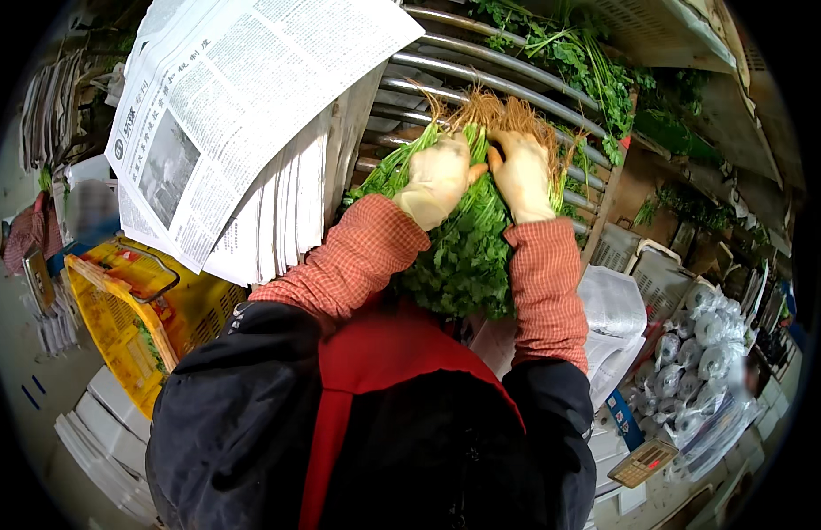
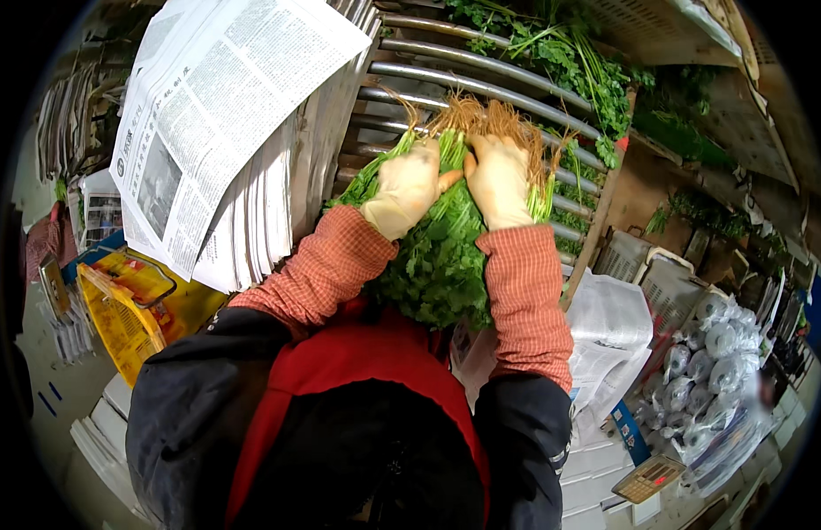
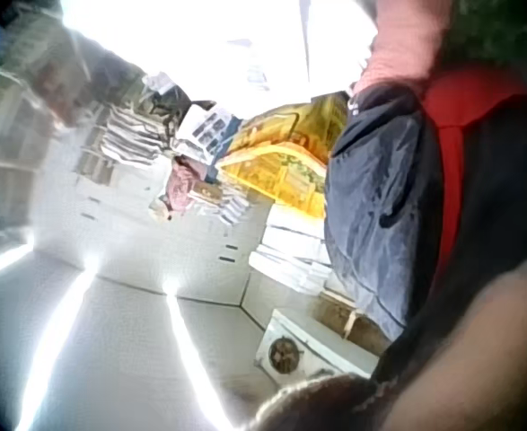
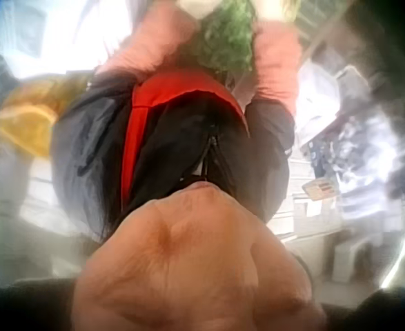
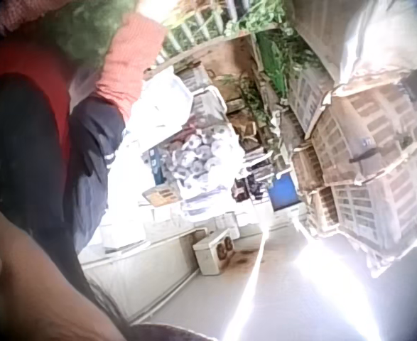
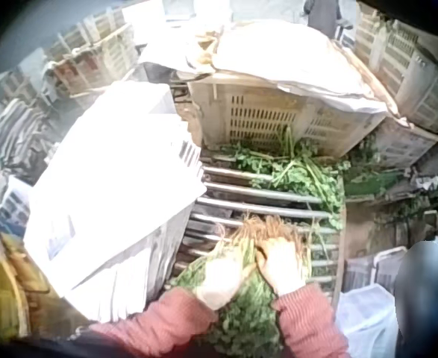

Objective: The person gathers bunches of leafy green vegetables from a yellow basket and arranges them into a white styrofoam box lined with newspaper. The person repeatedly picks up the vegetables, aligns them by the roots, and places them into the box, occasionally adjusting the newspaper lining.

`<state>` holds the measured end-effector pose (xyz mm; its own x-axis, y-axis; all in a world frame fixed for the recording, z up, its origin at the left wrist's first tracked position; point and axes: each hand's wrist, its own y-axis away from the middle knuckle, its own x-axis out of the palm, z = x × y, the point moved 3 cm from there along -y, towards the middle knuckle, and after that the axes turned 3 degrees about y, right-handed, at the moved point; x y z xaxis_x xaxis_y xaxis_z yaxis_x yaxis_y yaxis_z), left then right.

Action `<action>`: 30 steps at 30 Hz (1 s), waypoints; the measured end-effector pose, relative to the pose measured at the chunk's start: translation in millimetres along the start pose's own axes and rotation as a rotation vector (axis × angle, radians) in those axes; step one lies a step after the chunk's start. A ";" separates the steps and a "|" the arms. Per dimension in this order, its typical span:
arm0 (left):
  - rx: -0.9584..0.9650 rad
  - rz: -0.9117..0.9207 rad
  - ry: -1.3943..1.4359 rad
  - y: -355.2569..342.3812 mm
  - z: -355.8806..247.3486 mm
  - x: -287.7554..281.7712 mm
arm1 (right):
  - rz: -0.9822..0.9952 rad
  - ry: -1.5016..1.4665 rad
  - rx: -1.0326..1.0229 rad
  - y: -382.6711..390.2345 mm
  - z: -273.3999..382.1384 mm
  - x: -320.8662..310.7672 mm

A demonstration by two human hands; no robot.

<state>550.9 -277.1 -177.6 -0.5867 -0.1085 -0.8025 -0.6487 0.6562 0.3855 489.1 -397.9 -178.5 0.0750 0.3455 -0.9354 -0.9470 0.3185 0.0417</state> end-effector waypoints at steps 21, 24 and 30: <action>0.294 -0.349 -0.020 32.6 -2.6 35.6 | 0.430 -0.060 0.286 -59.8 -1.1 15.4; 0.305 -0.368 -0.102 31.2 -5.2 41.4 | 0.291 -0.069 0.339 -55.9 -12.1 25.4; 0.299 -0.335 -0.096 25.2 -3.0 44.5 | -0.089 -0.672 0.545 -53.5 -41.4 35.7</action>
<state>506.9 -267.7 -202.3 -0.3119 -0.2906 -0.9046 -0.6179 0.7853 -0.0392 529.4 -439.1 -228.6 0.4726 0.6927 -0.5448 -0.6603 0.6878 0.3016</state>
